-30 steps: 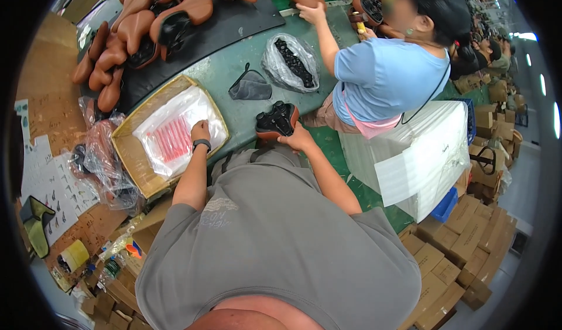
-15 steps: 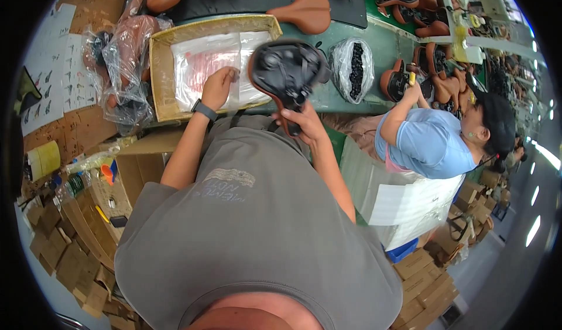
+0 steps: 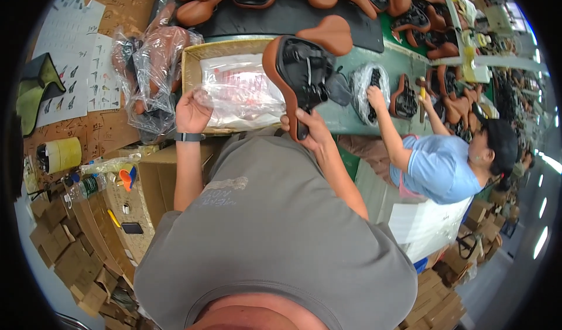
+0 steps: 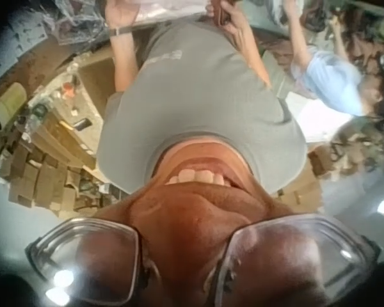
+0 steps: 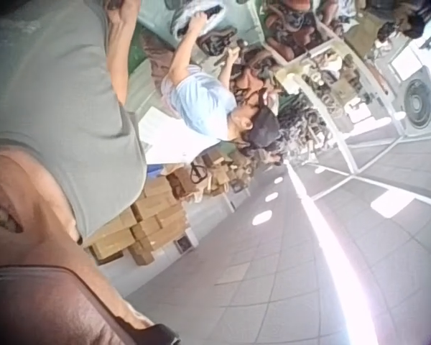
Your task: Packing bicycle seats into cardboard boxes for shipping.
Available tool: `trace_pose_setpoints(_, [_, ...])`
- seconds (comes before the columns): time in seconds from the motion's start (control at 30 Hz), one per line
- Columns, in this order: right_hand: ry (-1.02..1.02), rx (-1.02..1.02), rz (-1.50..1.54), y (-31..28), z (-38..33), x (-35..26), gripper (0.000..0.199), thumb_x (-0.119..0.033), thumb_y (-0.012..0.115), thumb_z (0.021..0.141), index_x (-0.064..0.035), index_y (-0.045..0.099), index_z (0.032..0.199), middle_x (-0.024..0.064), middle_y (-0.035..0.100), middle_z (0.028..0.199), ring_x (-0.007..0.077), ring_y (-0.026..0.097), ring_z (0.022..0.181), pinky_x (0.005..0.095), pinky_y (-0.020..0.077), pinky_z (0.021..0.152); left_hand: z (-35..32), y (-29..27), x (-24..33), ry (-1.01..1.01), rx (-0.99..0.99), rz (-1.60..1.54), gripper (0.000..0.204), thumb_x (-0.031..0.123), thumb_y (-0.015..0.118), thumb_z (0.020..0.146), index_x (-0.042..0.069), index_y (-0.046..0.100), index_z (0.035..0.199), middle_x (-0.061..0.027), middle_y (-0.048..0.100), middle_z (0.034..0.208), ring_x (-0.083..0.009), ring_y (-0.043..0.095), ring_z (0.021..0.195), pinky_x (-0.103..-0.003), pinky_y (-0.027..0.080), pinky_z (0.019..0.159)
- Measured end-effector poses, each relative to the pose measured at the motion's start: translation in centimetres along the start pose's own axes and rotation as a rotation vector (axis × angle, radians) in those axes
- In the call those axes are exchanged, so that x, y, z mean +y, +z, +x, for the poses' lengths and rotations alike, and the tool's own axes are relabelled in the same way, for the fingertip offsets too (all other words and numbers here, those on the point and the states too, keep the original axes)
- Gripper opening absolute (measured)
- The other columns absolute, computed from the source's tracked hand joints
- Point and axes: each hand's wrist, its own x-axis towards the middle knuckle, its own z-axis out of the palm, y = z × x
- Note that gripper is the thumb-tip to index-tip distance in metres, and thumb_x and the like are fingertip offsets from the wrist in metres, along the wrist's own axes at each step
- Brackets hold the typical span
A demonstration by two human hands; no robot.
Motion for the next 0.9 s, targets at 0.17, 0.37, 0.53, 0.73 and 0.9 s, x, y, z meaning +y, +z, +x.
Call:
trace_pose_setpoints(0.17, [-0.037, -0.007, -0.788, 2.2, 0.4, -2.5, 0.07, -0.001, 0.09, 0.078, -0.0028, 0.056, 0.139, 0.0101, 0.072, 0.112, 0.0213, 0.07, 0.098, 0.037, 0.0565, 0.084, 1.3, 10.0, -2.0, 0.106, 0.188, 0.759, 0.018, 0.023, 0.072, 0.109, 0.008, 0.08, 0.114, 0.0063, 0.068, 0.085, -0.0042, 0.058, 0.073, -0.022, 0.047, 0.069])
trace_pose_setpoints(0.37, [-0.006, 0.149, -1.024, 3.7, 7.4, -2.5, 0.094, 0.002, 0.083, 0.089, -0.0011, 0.034, 0.168, 0.0138, 0.069, 0.127, 0.0216, 0.073, 0.103, 0.0349, 0.0601, 0.083, 1.9, 25.6, -7.3, 0.281, -0.684, 1.495, 0.02, 0.004, 0.076, 0.097, 0.001, 0.081, 0.116, -0.0117, 0.071, 0.092, -0.0253, 0.066, 0.081, -0.035, 0.052, 0.075])
trace_pose_setpoints(0.53, [-0.086, -0.123, -0.797, 6.6, 15.1, -13.1, 0.061, -0.024, 0.077, 0.101, -0.0051, 0.057, 0.156, 0.0066, 0.07, 0.121, 0.0146, 0.068, 0.098, 0.0315, 0.0593, 0.083, 9.2, 26.4, 6.6, 1.078, 0.068, 1.958, 0.024, 0.004, 0.059, 0.104, 0.001, 0.077, 0.118, -0.0069, 0.077, 0.111, -0.0181, 0.071, 0.102, -0.034, 0.059, 0.09])
trace_pose_setpoints(0.73, [-0.615, 0.208, -2.216, -9.4, 31.2, -20.2, 0.056, -0.019, 0.071, 0.1, -0.0129, 0.063, 0.154, 0.0151, 0.071, 0.132, 0.0316, 0.069, 0.123, 0.0492, 0.0528, 0.11, 14.1, 17.0, 24.4, 1.049, 0.849, 1.211, 0.033, 0.032, 0.062, 0.112, 0.002, 0.074, 0.12, -0.0053, 0.073, 0.094, -0.0113, 0.06, 0.067, -0.026, 0.045, 0.052])
trace_pose_setpoints(0.9, [-0.447, 0.146, -2.573, -15.0, 34.9, -18.5, 0.032, -0.027, 0.062, 0.101, -0.0146, 0.075, 0.126, 0.0143, 0.073, 0.126, 0.0299, 0.067, 0.124, 0.0739, 0.0269, 0.126, 11.4, 2.7, 28.5, 0.915, 0.823, 0.846, 0.041, 0.028, 0.062, 0.112, -0.002, 0.063, 0.139, -0.0098, 0.074, 0.108, -0.0162, 0.069, 0.087, -0.026, 0.058, 0.072])
